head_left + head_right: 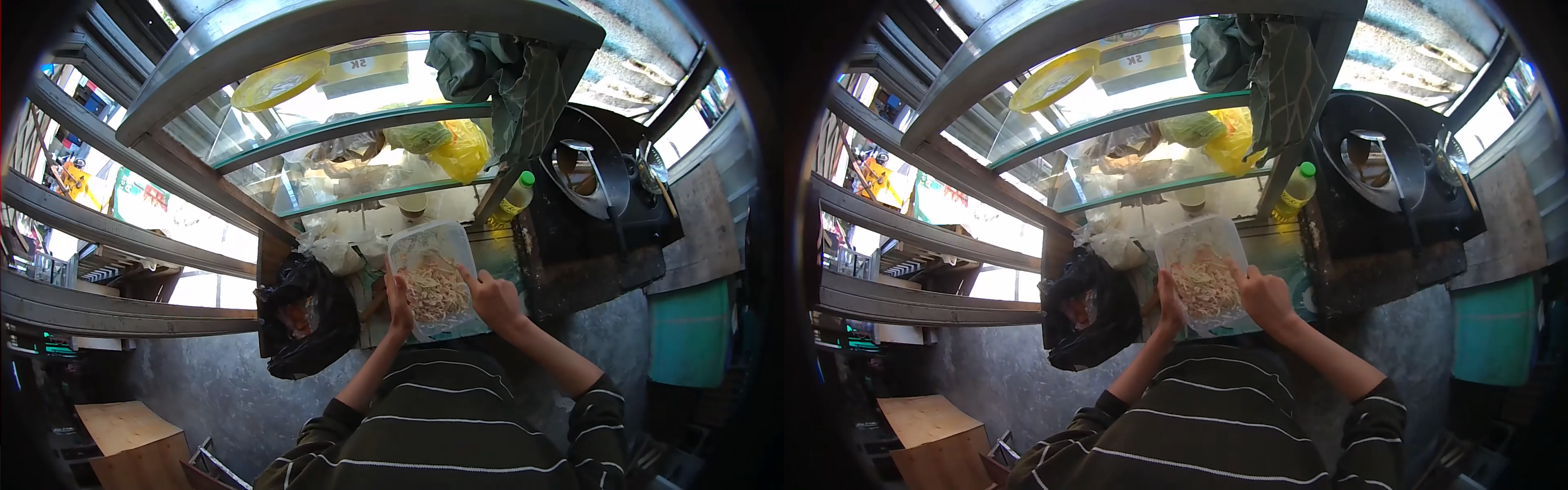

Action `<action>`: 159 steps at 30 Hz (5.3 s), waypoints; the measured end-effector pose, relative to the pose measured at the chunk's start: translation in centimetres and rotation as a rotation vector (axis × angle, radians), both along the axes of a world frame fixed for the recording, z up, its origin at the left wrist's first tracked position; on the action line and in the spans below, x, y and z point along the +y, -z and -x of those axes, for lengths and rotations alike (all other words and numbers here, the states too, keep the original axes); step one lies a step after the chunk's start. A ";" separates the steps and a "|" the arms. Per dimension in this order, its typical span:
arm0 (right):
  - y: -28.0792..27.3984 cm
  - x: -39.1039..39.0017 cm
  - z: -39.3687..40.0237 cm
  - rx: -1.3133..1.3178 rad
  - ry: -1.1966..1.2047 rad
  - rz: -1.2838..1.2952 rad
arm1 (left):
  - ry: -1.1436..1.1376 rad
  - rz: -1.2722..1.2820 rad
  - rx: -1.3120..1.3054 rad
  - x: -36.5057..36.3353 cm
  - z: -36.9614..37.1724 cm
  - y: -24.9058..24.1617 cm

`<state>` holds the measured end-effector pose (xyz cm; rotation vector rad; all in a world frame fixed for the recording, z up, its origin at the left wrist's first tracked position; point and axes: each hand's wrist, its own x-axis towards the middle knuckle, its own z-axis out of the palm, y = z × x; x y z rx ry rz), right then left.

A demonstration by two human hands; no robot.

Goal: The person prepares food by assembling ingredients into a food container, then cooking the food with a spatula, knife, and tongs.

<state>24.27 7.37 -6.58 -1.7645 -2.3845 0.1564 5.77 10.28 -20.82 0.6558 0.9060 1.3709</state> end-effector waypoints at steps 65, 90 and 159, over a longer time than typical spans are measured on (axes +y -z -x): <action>3.7 -2.0 -1.2 -0.030 0.017 0.075 | 0.065 0.044 0.574 -2.4 -0.2 -1.2; 0.8 0.1 1.3 0.278 0.063 0.077 | 0.084 0.107 0.067 -1.2 0.5 -1.4; 0.5 0.6 1.1 -0.181 -0.072 0.434 | 0.073 0.067 0.551 -0.2 -0.2 -5.1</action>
